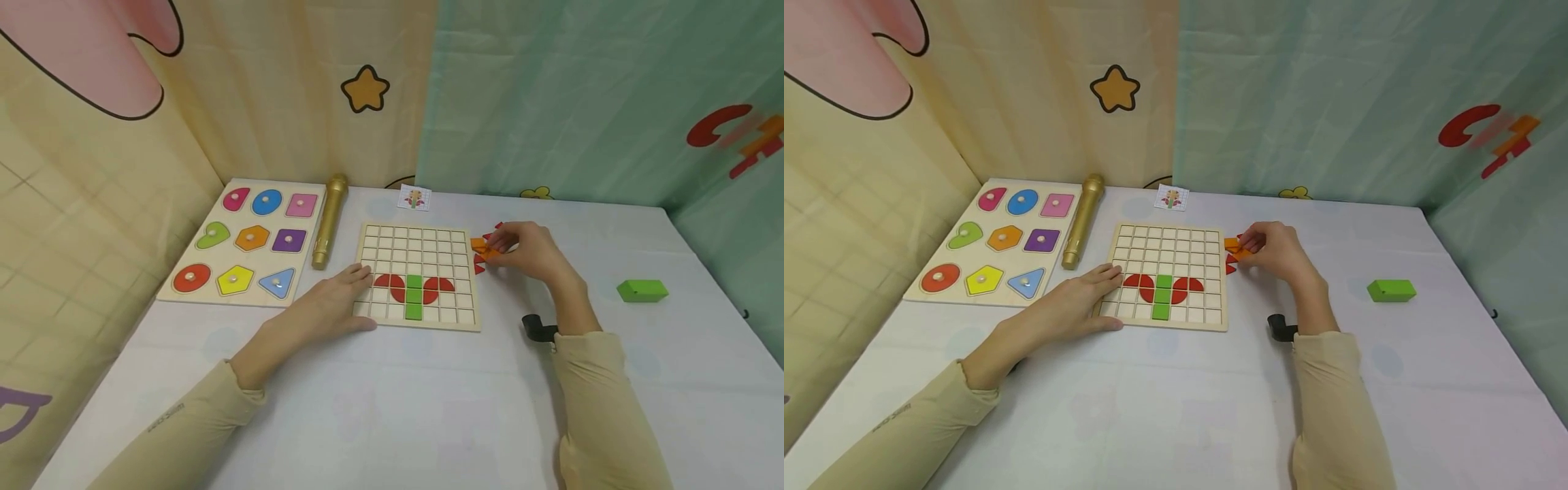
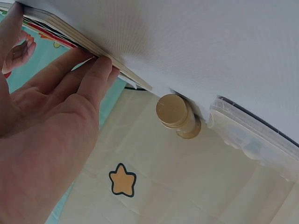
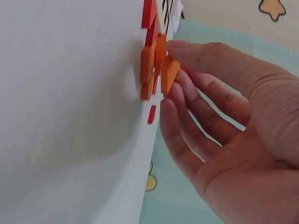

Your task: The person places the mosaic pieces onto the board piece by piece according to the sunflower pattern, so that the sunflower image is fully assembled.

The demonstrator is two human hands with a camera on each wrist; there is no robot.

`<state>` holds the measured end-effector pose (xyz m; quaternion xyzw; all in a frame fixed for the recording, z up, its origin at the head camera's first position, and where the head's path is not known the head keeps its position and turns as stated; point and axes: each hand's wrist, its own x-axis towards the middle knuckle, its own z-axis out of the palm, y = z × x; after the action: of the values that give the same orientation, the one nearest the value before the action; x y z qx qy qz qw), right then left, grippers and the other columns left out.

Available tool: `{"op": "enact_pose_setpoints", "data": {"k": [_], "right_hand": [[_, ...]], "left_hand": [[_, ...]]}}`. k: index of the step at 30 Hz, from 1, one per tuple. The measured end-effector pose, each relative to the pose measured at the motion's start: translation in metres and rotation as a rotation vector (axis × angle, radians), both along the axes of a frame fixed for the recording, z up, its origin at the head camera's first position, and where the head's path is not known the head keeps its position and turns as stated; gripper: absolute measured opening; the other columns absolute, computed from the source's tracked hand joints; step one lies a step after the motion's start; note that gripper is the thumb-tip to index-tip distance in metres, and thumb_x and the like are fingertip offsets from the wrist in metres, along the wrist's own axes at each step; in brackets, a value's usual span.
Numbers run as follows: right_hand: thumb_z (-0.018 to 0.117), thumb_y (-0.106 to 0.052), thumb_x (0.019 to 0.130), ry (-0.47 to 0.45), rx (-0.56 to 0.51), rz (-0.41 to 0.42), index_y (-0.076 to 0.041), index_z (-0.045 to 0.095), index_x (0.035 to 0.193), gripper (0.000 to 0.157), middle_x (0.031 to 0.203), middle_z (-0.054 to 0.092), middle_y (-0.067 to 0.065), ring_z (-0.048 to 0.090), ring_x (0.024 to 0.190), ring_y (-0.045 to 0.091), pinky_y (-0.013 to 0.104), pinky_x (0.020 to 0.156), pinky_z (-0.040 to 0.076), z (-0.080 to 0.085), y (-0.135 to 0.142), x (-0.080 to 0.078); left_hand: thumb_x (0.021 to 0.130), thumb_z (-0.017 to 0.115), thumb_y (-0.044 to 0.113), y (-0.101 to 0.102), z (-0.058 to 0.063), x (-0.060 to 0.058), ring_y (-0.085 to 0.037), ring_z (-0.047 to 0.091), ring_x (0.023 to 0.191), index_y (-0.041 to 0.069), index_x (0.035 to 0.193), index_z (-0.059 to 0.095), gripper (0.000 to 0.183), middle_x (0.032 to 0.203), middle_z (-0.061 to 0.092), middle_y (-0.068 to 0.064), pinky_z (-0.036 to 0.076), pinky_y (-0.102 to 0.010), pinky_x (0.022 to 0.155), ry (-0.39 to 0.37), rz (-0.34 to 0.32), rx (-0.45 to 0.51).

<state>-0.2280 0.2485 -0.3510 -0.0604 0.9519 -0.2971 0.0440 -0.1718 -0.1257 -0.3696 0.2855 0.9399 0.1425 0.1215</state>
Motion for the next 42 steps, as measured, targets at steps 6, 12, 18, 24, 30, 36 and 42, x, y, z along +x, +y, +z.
{"op": "enact_pose_setpoints", "data": {"k": [6, 12, 18, 24, 30, 36, 42], "right_hand": [[0.083, -0.011, 0.09, 0.008, -0.064, 0.057, -0.003, 0.073, 0.113, 0.026, 0.106, 0.071, 0.016, 0.063, 0.101, 0.029, 0.036, 0.084, 0.054, 0.001, -0.028, -0.005], [0.086, -0.009, 0.087, 0.003, -0.076, 0.135, -0.003, 0.073, 0.111, 0.028, 0.104, 0.071, 0.012, 0.063, 0.1, 0.028, 0.038, 0.089, 0.055, 0.0, -0.063, -0.007], [0.088, -0.01, 0.085, 0.005, -0.081, 0.215, -0.005, 0.074, 0.109, 0.028, 0.1, 0.071, 0.009, 0.063, 0.097, 0.026, 0.038, 0.089, 0.055, 0.0, -0.099, -0.012], [0.087, -0.012, 0.087, -0.02, -0.085, 0.257, -0.006, 0.075, 0.11, 0.027, 0.1, 0.072, 0.008, 0.063, 0.096, 0.025, 0.035, 0.09, 0.056, -0.005, -0.115, -0.015], [0.087, -0.015, 0.089, -0.038, -0.095, 0.262, -0.01, 0.076, 0.113, 0.027, 0.103, 0.074, 0.005, 0.066, 0.098, 0.023, 0.036, 0.092, 0.058, -0.007, -0.115, -0.013], [0.084, -0.011, 0.091, -0.03, -0.08, 0.296, -0.01, 0.077, 0.11, 0.02, 0.102, 0.075, 0.004, 0.066, 0.096, 0.023, 0.037, 0.091, 0.059, -0.009, -0.112, -0.012], [0.082, -0.009, 0.092, -0.025, -0.085, 0.327, -0.01, 0.078, 0.108, 0.017, 0.101, 0.076, 0.003, 0.067, 0.095, 0.022, 0.037, 0.091, 0.06, -0.009, -0.112, -0.012]], "left_hand": [[0.092, 0.081, 0.044, 0.0, 0.001, 0.0, -0.034, 0.025, 0.162, 0.0, 0.159, 0.042, 0.09, 0.171, 0.034, -0.015, 0.033, -0.05, 0.127, 0.007, 0.007, -0.005], [0.092, 0.082, 0.044, 0.001, 0.001, 0.001, -0.035, 0.025, 0.161, 0.0, 0.159, 0.042, 0.089, 0.171, 0.034, -0.015, 0.032, -0.049, 0.127, 0.004, 0.0, -0.003], [0.092, 0.081, 0.043, -0.001, 0.003, 0.001, -0.036, 0.025, 0.161, -0.001, 0.159, 0.042, 0.089, 0.171, 0.034, -0.016, 0.032, -0.051, 0.127, 0.01, 0.002, -0.004], [0.092, 0.082, 0.044, -0.001, 0.001, 0.0, -0.034, 0.025, 0.162, 0.001, 0.159, 0.044, 0.089, 0.171, 0.035, -0.014, 0.032, -0.051, 0.127, 0.005, 0.013, 0.014], [0.092, 0.081, 0.044, 0.001, -0.001, 0.0, -0.034, 0.025, 0.162, 0.001, 0.159, 0.043, 0.088, 0.171, 0.034, -0.014, 0.031, -0.052, 0.128, 0.005, 0.007, 0.015], [0.092, 0.081, 0.045, 0.002, -0.001, 0.001, -0.033, 0.024, 0.162, 0.001, 0.159, 0.043, 0.089, 0.171, 0.034, -0.013, 0.032, -0.052, 0.128, 0.006, 0.013, 0.014], [0.092, 0.082, 0.045, 0.001, 0.0, 0.001, -0.033, 0.025, 0.162, 0.001, 0.159, 0.043, 0.089, 0.171, 0.035, -0.013, 0.032, -0.052, 0.127, 0.012, 0.015, 0.01]]}}
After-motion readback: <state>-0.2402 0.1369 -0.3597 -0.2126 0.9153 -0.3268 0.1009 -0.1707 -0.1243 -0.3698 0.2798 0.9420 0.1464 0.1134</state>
